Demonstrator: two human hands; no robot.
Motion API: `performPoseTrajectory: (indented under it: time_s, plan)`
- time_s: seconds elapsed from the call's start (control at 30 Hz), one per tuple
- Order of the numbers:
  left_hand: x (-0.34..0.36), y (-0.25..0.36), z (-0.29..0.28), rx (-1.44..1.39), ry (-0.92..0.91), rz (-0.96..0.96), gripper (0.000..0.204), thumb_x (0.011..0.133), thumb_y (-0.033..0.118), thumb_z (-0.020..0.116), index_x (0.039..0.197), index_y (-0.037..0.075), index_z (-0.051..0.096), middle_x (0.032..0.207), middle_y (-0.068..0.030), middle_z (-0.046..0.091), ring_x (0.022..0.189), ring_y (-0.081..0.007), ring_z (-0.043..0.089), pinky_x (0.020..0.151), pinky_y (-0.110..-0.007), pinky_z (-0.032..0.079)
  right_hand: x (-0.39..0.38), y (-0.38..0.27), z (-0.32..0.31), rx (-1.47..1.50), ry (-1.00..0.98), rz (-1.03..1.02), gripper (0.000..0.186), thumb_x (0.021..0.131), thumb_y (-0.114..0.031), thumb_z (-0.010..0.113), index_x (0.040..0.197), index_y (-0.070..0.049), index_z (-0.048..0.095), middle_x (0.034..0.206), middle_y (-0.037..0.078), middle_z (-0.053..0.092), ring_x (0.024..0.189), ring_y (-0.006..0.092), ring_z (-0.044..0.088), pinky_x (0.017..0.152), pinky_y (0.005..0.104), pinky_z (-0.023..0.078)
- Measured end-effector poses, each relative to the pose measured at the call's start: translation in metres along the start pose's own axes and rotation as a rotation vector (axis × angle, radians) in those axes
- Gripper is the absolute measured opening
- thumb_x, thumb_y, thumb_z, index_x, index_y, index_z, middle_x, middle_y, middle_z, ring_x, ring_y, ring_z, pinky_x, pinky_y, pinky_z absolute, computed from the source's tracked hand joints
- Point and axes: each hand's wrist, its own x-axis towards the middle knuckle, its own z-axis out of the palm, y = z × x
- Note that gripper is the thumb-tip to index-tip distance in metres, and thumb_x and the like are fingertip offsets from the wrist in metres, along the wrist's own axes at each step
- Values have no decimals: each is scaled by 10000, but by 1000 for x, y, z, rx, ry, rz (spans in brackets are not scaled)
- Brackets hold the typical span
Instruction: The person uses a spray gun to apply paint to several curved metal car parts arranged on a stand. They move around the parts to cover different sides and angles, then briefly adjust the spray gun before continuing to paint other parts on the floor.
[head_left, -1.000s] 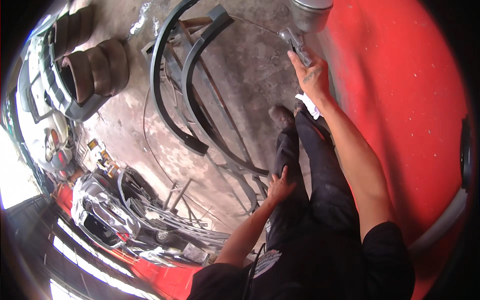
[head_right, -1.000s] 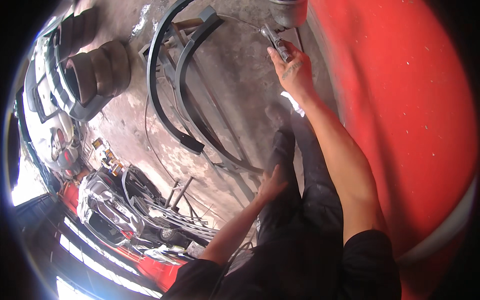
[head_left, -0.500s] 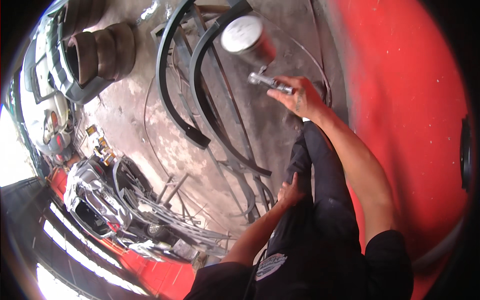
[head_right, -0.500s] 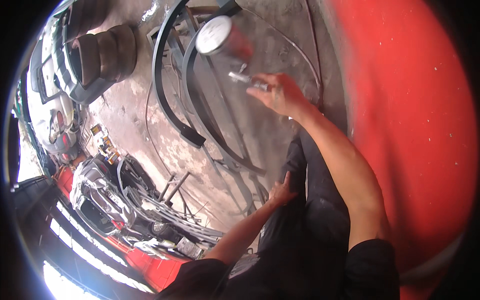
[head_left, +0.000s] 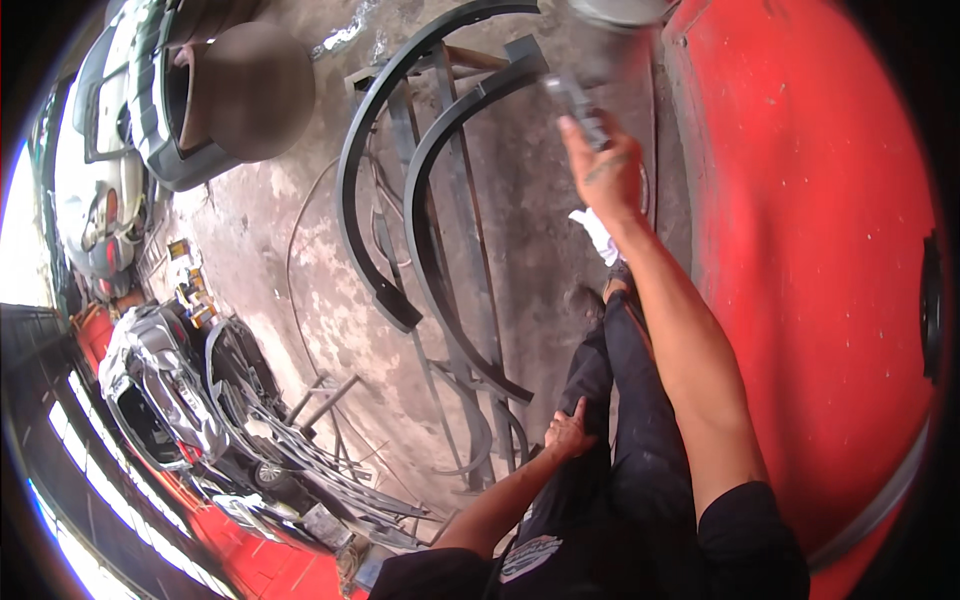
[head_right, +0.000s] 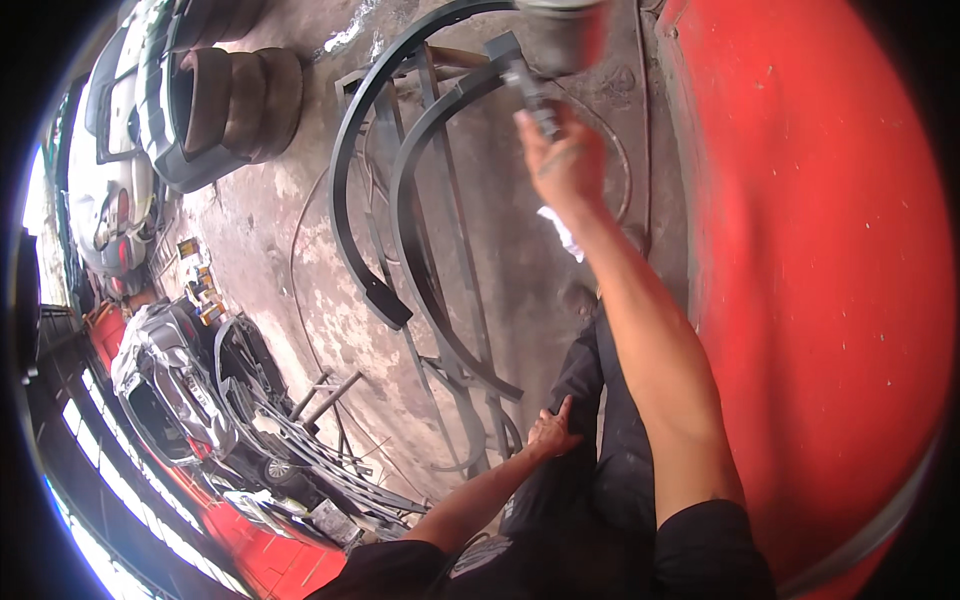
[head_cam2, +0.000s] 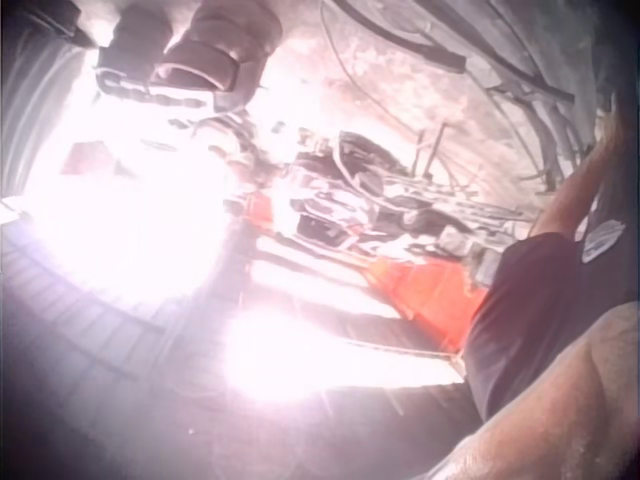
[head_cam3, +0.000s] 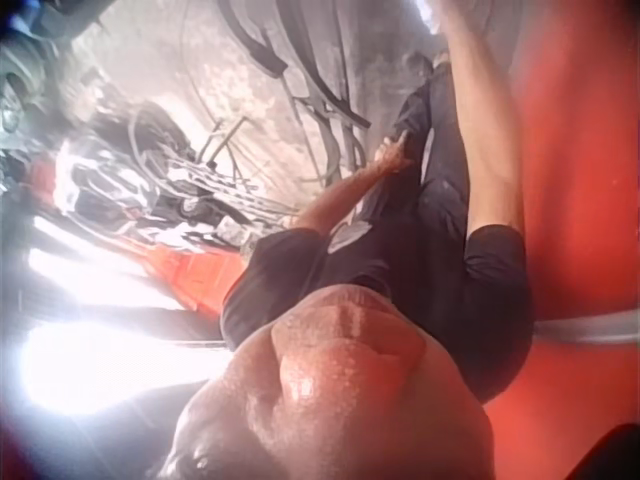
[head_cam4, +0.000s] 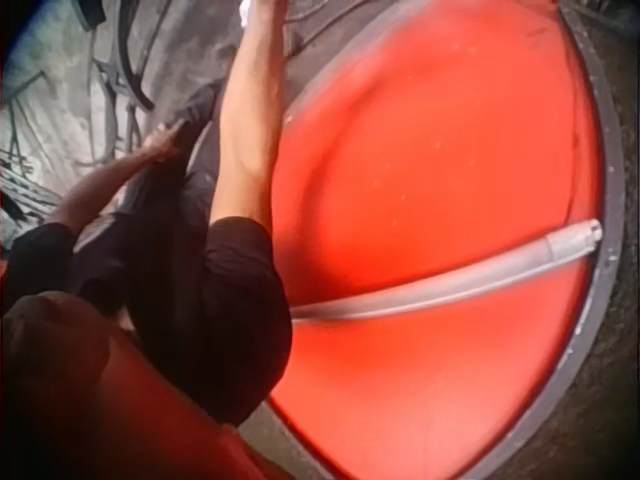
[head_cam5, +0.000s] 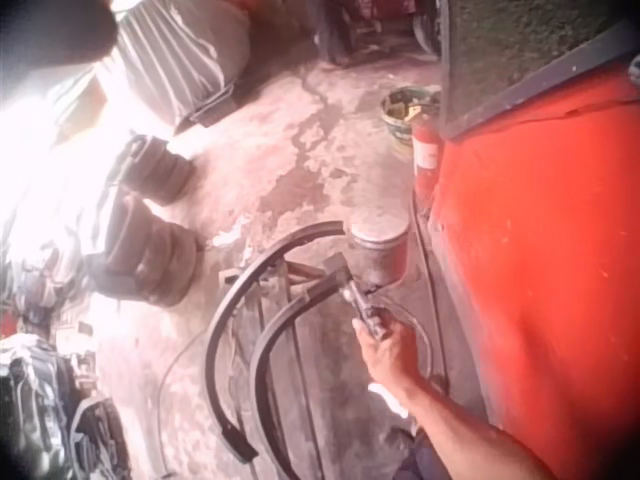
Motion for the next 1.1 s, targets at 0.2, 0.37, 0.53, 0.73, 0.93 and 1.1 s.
performPoseTrajectory:
  time_s: [0.2, 0.37, 0.53, 0.73, 0.93, 1.1]
  plan:
    - [3, 8, -1, 6, 13, -11, 1119, 821, 521, 795, 1675, 330, 98, 1401, -287, 481, 1240, -459, 595, 1008, -515, 532, 1, -20, 34, 26, -228, -208, 298, 931, -320, 746, 1081, -63, 729, 804, 204, 718, 769, 412, 708, 688, 474, 558]
    - [6, 8, 3, -12, 7, -16, 1101, 819, 524, 793, 1672, 326, 125, 1393, -273, 482, 1229, -449, 602, 999, -508, 539, 19, -7, 9, -89, 19, -58, 337, 942, -339, 740, 1068, -28, 717, 808, 212, 722, 763, 432, 703, 675, 468, 541]
    - [9, 5, 13, -37, 25, -19, 1076, 819, 515, 796, 1667, 325, 161, 1368, -262, 494, 1216, -436, 610, 975, -502, 553, 32, 3, -2, -105, 324, -91, 345, 958, -334, 723, 1046, -1, 710, 816, 218, 718, 785, 418, 705, 711, 470, 524]
    - [5, -3, 16, -90, 83, -2, 1031, 824, 499, 795, 1657, 319, 215, 1361, -266, 496, 1209, -437, 612, 958, -509, 561, -2, -20, 63, -23, -45, -138, 310, 949, -327, 734, 1021, -25, 722, 736, 204, 697, 706, 419, 698, 654, 465, 530]
    - [3, -1, 13, -125, 106, -12, 1006, 832, 481, 795, 1651, 307, 237, 1345, -265, 500, 1214, -436, 604, 966, -508, 556, -56, -54, 115, 5, -565, -256, 284, 922, -272, 786, 1069, -34, 733, 732, 169, 683, 611, 284, 644, 603, 379, 505]
    - [-1, 3, 10, -152, 88, -51, 983, 851, 470, 790, 1651, 303, 243, 1335, -256, 505, 1218, -423, 603, 986, -498, 546, -52, -52, 115, 42, -759, -209, 368, 886, -379, 775, 1111, -90, 748, 806, 183, 724, 800, 412, 710, 703, 472, 557]
